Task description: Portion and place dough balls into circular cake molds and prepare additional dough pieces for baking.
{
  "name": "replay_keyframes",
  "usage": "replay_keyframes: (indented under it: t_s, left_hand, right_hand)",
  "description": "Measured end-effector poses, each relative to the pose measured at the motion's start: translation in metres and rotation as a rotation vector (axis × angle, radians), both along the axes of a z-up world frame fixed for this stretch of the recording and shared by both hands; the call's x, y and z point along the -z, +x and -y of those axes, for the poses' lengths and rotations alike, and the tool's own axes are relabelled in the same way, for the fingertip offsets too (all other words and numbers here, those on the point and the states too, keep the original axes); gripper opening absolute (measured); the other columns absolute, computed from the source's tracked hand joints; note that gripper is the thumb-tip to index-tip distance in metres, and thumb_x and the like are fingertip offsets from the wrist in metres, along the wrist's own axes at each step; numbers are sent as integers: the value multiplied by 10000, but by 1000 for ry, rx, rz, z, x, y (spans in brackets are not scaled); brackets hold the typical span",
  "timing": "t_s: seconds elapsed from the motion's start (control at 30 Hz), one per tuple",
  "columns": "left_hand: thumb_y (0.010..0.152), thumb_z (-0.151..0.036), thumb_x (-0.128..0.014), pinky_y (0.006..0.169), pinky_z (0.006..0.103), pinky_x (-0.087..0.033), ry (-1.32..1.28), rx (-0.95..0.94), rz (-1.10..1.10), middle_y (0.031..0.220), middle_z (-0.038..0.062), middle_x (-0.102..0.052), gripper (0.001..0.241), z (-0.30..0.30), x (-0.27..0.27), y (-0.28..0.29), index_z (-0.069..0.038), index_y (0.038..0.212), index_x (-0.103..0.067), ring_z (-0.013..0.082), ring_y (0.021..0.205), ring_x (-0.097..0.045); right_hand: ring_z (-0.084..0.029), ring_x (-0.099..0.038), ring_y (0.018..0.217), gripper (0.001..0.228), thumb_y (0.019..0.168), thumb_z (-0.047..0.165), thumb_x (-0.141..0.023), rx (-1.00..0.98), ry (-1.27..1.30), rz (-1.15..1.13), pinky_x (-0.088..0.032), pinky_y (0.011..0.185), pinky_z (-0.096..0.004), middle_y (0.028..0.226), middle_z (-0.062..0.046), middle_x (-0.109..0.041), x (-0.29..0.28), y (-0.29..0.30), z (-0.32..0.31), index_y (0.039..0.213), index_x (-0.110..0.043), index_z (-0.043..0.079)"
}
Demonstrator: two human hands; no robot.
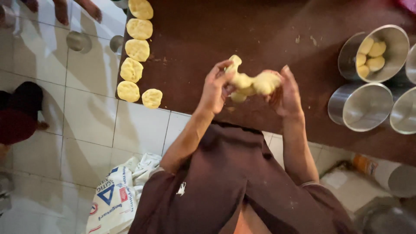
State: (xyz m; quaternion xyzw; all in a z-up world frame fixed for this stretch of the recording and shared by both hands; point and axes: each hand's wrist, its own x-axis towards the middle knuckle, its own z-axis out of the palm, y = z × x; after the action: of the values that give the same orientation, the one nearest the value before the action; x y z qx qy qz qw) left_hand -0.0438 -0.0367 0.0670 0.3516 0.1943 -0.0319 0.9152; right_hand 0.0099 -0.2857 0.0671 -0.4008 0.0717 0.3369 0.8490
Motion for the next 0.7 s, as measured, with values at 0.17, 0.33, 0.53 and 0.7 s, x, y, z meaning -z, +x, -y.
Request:
replay_keyframes:
  t_s: [0.17, 0.33, 0.53, 0.7]
  left_hand:
    - [932, -174, -654, 928, 441, -612, 9, -120, -149, 1377, 175, -522, 552, -34, -14, 20, -48, 1427, -444, 320, 1187, -599]
    - [1019, -225, -711, 1179, 445, -507, 1367, -61, 266, 1443, 110, -575, 432, -58, 53, 17, -71, 1410, -611, 324, 1366, -579]
    - [797, -283, -850, 883, 522, -497, 1807, 147, 349, 1102, 149, -599, 319, -33, 78, 36, -89, 951, -649, 397, 1048, -570]
    - [821, -137, -819, 811, 380, -602, 924, 301, 112, 1013, 74, -607, 356, -42, 50, 30, -106, 952, -489, 218, 923, -611]
  right_hand:
    - [-322, -822, 872, 632, 917, 533, -455, 196, -288, -100, -676, 716, -377, 1094, -165, -769, -75, -13, -39, 1419, -478, 150]
    - [-283, -747, 1041, 439, 1039, 283, -649, 71, -1031, 473, -610, 821, -400, 1178, -194, -758, -4, -37, -14, 1407, -606, 48]
    - [-346, -712, 1031, 379, 973, 167, -710, -185, -1351, 756, -557, 883, -439, 1132, -185, -730, 10, -55, -82, 1305, -579, 38]
    - [-373, -632, 992, 427, 842, 119, -822, -12, -1413, 943, -574, 807, -436, 1145, -213, -539, 12, -63, -108, 1212, -618, 56]
